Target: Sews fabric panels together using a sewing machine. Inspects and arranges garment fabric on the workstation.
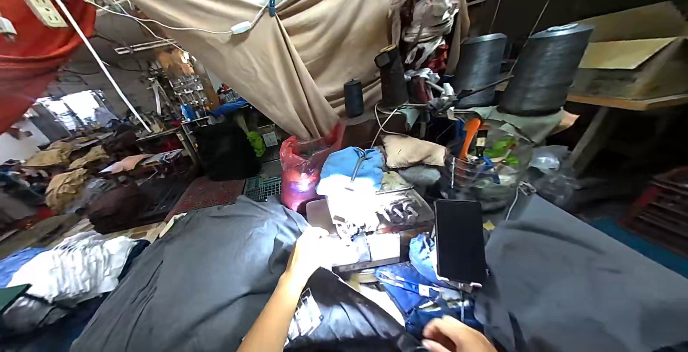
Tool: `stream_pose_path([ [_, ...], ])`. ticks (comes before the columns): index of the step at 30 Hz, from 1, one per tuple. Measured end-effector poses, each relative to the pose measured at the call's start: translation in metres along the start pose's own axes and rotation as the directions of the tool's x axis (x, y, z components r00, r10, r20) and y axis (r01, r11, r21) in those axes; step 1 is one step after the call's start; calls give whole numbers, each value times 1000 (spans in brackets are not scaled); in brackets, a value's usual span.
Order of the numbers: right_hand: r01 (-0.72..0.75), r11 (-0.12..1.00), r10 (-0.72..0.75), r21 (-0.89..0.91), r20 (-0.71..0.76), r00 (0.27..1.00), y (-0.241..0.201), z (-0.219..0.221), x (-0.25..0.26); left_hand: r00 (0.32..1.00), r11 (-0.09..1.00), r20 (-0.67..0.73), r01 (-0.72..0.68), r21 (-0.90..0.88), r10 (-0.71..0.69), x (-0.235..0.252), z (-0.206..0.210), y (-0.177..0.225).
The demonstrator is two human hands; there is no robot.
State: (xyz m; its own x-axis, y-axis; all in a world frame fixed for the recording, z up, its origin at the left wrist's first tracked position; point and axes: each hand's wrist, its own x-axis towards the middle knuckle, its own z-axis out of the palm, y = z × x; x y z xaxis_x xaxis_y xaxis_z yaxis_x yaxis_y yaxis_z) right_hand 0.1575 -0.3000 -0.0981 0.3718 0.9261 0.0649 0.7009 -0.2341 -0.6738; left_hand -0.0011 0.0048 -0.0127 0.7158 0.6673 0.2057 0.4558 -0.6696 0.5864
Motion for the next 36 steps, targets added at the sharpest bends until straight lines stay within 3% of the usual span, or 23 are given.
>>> stream_pose_path([
  [2,176,983,-165,49,-179,970,-18,22,40,997,997,-20,72,-16,-72,1,2,5],
  [4,177,972,-136,157,-239,962,-36,45,79,981,988,-146,137,75,-125,9,10,-3],
  [6,81,955,-51,284,-110,993,-48,58,110,960,927,-242,215,308,-142,16,15,-9],
  [8,28,927,-37,374,17,999,-53,64,128,947,881,-245,291,373,-209,21,16,2],
  [10,58,902,-78,427,30,996,-52,66,128,953,870,-191,295,394,-236,21,20,9],
  [11,73,885,-100,459,35,994,-49,64,122,962,887,-191,256,384,-195,18,25,8],
  [14,86,759,-195,646,100,976,-24,52,99,931,978,-364,52,204,26,-21,43,5],
  [16,43,714,-192,699,136,972,-11,46,87,875,951,-421,-123,283,238,-45,56,2],
  [19,16,747,-119,664,110,987,-9,45,81,834,890,-407,-197,411,373,-56,67,-4],
  [23,62,789,-92,612,17,996,-22,47,91,896,899,-342,-125,419,284,-42,61,-8],
  [27,-5,799,6,601,1,1000,-37,45,102,988,940,-144,3,341,50,-25,48,0],
  [30,-35,797,49,603,-7,999,-45,41,105,990,954,-138,17,299,26,-17,47,-1],
  [34,-37,819,51,572,-8,999,-48,40,100,996,927,-84,50,371,-20,-16,46,5],
  [36,19,849,-17,528,-9,1000,-40,44,89,992,903,-113,-4,429,58,-17,47,5],
])
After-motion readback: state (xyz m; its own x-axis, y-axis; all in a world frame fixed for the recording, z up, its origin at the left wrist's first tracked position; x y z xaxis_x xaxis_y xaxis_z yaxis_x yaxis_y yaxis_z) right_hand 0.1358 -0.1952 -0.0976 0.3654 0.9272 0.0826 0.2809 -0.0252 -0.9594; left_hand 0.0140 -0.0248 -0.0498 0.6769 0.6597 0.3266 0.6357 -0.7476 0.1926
